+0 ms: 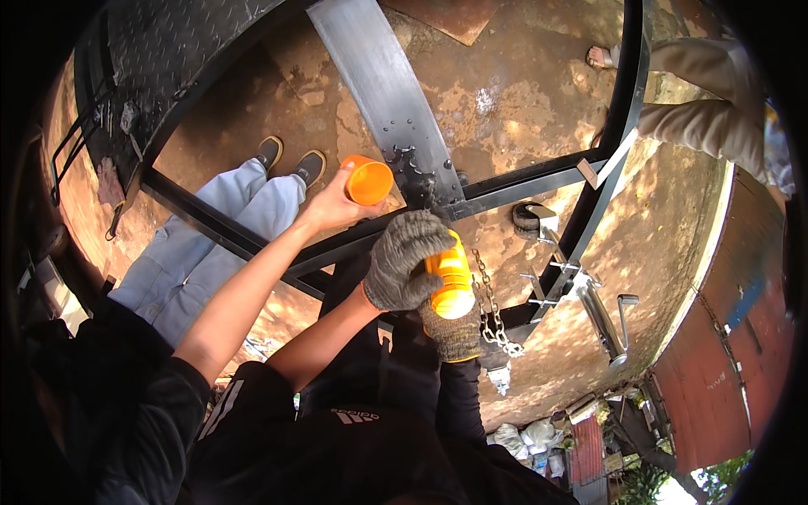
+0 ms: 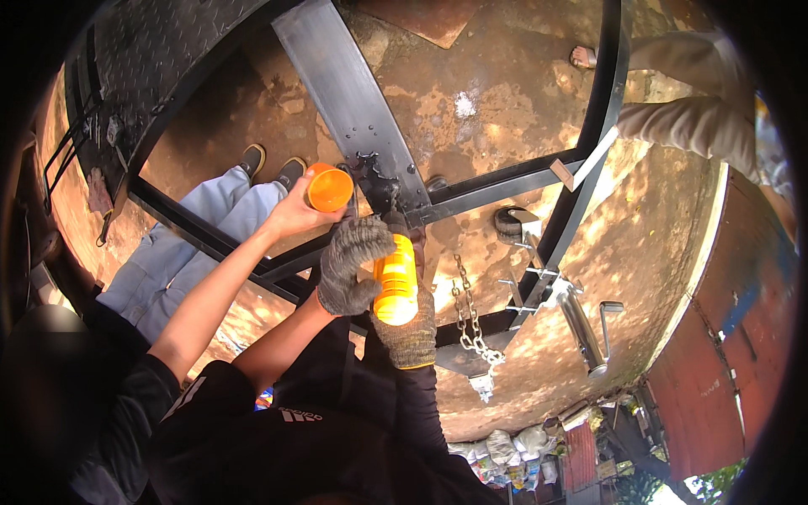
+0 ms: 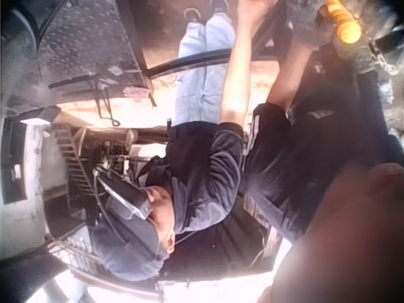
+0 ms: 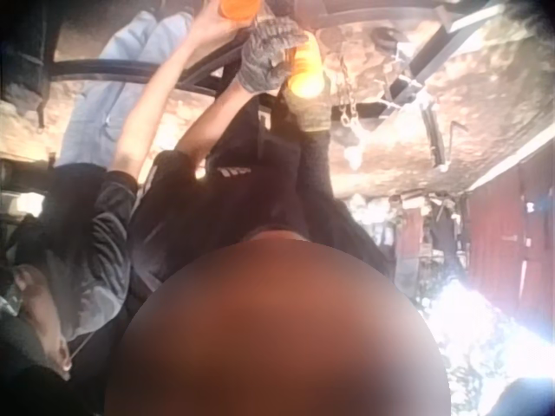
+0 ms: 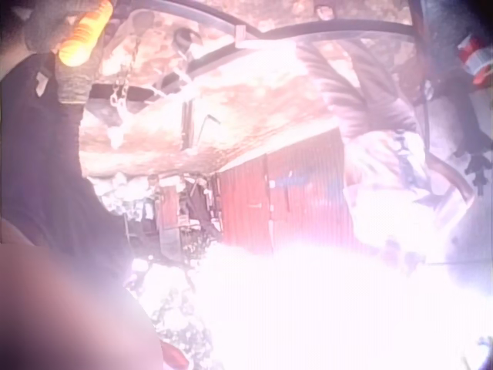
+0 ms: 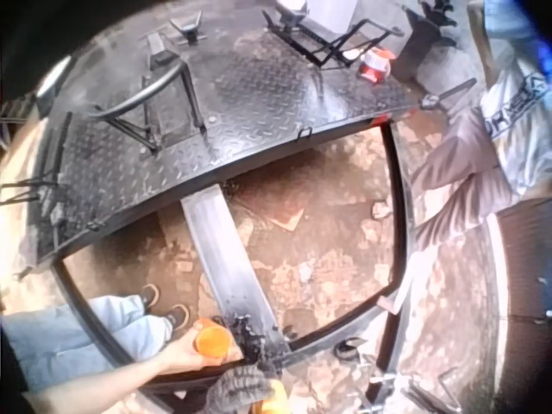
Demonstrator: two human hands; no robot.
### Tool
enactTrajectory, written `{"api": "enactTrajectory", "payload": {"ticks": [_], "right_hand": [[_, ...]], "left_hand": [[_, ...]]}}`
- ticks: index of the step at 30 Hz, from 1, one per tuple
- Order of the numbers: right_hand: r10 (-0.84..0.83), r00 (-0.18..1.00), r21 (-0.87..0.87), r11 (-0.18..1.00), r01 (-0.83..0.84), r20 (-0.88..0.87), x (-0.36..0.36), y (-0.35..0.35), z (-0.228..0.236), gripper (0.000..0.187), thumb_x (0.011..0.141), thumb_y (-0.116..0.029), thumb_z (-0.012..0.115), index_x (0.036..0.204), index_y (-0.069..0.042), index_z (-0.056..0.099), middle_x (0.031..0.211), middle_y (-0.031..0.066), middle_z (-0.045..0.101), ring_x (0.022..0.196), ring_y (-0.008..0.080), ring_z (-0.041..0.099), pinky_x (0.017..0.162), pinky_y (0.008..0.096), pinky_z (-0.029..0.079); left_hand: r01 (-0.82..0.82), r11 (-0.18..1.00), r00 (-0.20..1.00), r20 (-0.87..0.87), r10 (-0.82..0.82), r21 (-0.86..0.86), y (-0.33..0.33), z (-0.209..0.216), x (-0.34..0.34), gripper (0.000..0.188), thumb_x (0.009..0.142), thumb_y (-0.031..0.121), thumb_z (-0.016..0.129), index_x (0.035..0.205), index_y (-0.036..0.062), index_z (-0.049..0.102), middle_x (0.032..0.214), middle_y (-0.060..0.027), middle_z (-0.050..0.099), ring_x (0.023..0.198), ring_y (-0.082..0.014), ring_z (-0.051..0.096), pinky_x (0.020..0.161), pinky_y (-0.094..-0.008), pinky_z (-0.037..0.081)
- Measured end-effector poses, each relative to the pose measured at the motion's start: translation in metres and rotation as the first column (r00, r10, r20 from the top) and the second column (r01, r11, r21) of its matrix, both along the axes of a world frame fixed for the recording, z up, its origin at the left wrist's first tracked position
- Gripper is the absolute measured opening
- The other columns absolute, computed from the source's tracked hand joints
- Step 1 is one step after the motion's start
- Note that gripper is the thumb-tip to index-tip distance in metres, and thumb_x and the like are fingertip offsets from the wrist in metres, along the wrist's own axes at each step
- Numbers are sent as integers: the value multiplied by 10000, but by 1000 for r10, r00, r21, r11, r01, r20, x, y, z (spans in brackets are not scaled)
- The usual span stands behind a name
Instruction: The person uses a yellow power drill to fasten bolts into a metal frame structure while another person assists by holding the frame steady. The task involves repeated drilling and repositioning of the frame to secure multiple joints.
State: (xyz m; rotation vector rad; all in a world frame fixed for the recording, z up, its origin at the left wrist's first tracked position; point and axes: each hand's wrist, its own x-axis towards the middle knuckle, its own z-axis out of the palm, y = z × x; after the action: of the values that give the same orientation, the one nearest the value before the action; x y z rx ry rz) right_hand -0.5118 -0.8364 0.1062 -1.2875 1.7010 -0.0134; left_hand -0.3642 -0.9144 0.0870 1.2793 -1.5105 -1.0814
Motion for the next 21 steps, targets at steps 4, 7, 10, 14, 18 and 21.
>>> {"api": "enactTrajectory", "payload": {"ticks": [4, 7, 10, 14, 18, 21], "right_hand": [[-252, 940, 44, 968, 249, 229, -4, -2, 11, 534, 600, -199, 723, 1046, -33, 479, 971, 122, 534, 902, 252, 528, 770, 358, 438], [-447, 823, 136, 894, 427, 351, -6, 4, 14, 531, 604, -192, 721, 1050, -34, 479, 984, 114, 534, 917, 238, 526, 781, 350, 438], [-710, 525, 343, 694, 633, 469, -8, 14, 9, 528, 607, -185, 719, 1054, -36, 479, 997, 106, 534, 931, 225, 524, 791, 341, 438], [-878, 40, 642, 380, 666, 478, -9, 20, 1, 524, 612, -176, 716, 1059, -38, 479, 1014, 95, 534, 950, 207, 521, 805, 331, 438], [-787, 297, 512, 588, 626, 540, -3, 18, 0, 514, 622, -176, 709, 1062, -38, 483, 1025, 88, 537, 966, 202, 520, 820, 318, 436], [-546, 697, 278, 837, 471, 465, -4, 4, 0, 562, 631, -218, 706, 1105, -44, 459, 1080, 91, 514, 1003, 213, 497, 860, 326, 406]], "left_hand": [[293, 956, 941, -166, -294, -27, -17, 28, -7, 413, 737, 436, 560, 965, 93, 587, 993, -86, 548, 982, -283, 495, 921, -432, 315], [442, 896, 878, -183, -443, -47, -19, 35, -11, 401, 735, 415, 560, 978, 97, 579, 994, -80, 547, 974, -272, 498, 903, -420, 327], [399, 917, 907, -135, -398, -26, -15, 30, -15, 392, 732, 395, 560, 990, 101, 571, 995, -73, 547, 965, -261, 501, 885, -409, 339], [205, 978, 979, -5, -205, 40, 4, 19, -22, 382, 729, 368, 561, 1007, 106, 561, 996, -65, 546, 954, -247, 506, 861, -393, 356], [173, 985, 971, 169, -169, -7, 13, 14, -27, 377, 725, 341, 561, 1024, 111, 551, 997, -56, 545, 942, -232, 510, 836, -378, 372], [297, 949, 893, 383, -236, -109, 6, 10, -27, 375, 723, 320, 561, 1037, 115, 543, 998, -50, 545, 934, -222, 514, 818, -366, 384]]}}
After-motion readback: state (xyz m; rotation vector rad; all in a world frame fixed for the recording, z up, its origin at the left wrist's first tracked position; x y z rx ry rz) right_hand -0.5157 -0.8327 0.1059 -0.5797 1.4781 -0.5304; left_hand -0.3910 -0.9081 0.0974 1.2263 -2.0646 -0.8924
